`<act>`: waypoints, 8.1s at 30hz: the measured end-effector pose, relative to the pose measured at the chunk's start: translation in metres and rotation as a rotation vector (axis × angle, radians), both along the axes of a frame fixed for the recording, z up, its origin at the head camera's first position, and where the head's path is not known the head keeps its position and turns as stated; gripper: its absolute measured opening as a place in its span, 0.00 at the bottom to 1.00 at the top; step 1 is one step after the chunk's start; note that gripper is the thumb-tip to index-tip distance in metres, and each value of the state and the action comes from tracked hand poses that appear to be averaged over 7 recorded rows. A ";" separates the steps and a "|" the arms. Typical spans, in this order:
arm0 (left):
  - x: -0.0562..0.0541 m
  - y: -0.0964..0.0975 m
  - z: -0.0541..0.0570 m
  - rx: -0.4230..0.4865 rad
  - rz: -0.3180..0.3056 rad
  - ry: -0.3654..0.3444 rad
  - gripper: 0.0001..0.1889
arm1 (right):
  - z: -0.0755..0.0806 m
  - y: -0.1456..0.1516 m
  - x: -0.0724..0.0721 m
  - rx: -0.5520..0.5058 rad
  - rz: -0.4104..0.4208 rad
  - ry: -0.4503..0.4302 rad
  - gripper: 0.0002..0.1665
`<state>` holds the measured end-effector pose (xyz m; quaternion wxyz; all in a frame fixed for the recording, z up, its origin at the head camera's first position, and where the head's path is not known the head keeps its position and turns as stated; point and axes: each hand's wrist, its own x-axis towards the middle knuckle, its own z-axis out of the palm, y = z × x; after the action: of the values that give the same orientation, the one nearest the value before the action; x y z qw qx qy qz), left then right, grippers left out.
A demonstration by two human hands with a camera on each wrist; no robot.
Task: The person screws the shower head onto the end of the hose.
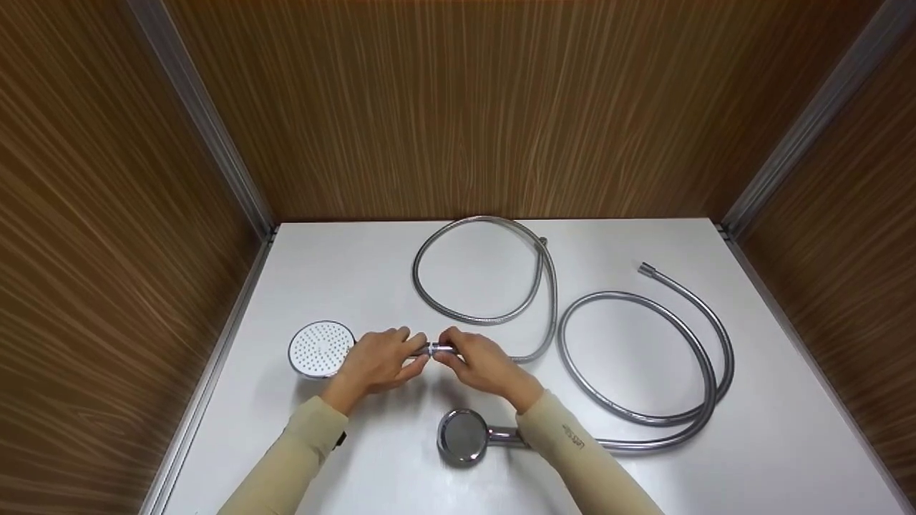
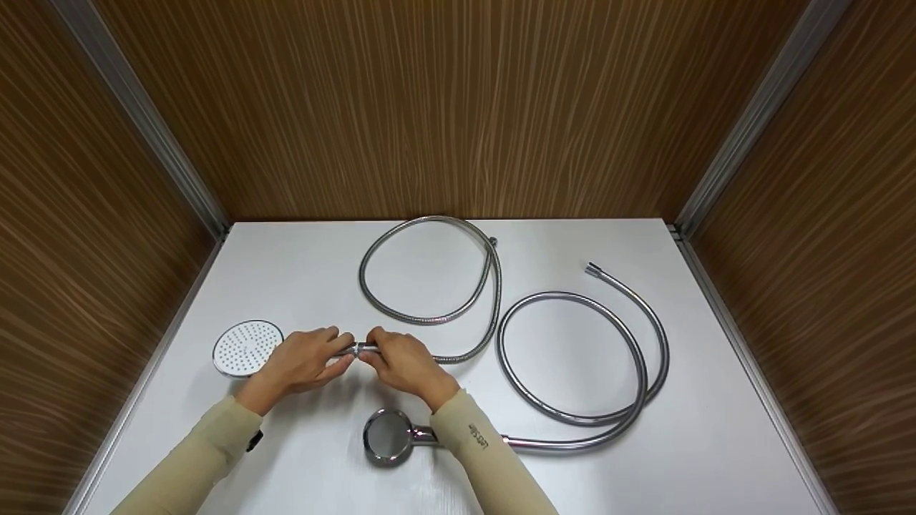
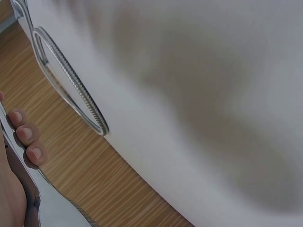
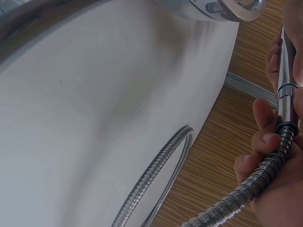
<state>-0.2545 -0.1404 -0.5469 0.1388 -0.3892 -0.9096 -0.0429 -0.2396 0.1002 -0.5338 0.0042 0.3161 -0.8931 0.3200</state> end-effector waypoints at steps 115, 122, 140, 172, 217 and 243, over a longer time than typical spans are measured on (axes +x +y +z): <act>0.000 0.001 0.001 0.023 0.023 0.046 0.14 | 0.006 -0.002 0.001 -0.027 0.032 0.047 0.16; -0.001 0.001 -0.001 0.026 0.019 0.048 0.14 | 0.005 -0.002 0.000 -0.017 0.026 0.040 0.18; -0.001 0.001 0.002 0.027 0.020 -0.021 0.14 | 0.005 -0.002 0.000 -0.058 0.015 0.042 0.18; 0.000 0.001 0.001 0.050 0.009 0.032 0.13 | 0.003 -0.003 0.001 -0.042 0.012 0.045 0.18; 0.002 0.004 0.010 -0.035 -0.001 -0.034 0.17 | 0.007 -0.001 0.003 -0.001 -0.044 0.071 0.17; 0.002 0.004 0.010 -0.067 0.010 -0.033 0.17 | 0.003 0.000 0.002 -0.021 -0.061 0.065 0.22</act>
<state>-0.2524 -0.1369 -0.5371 0.1110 -0.3884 -0.9146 -0.0181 -0.2372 0.1000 -0.5305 0.0463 0.2988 -0.8984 0.3186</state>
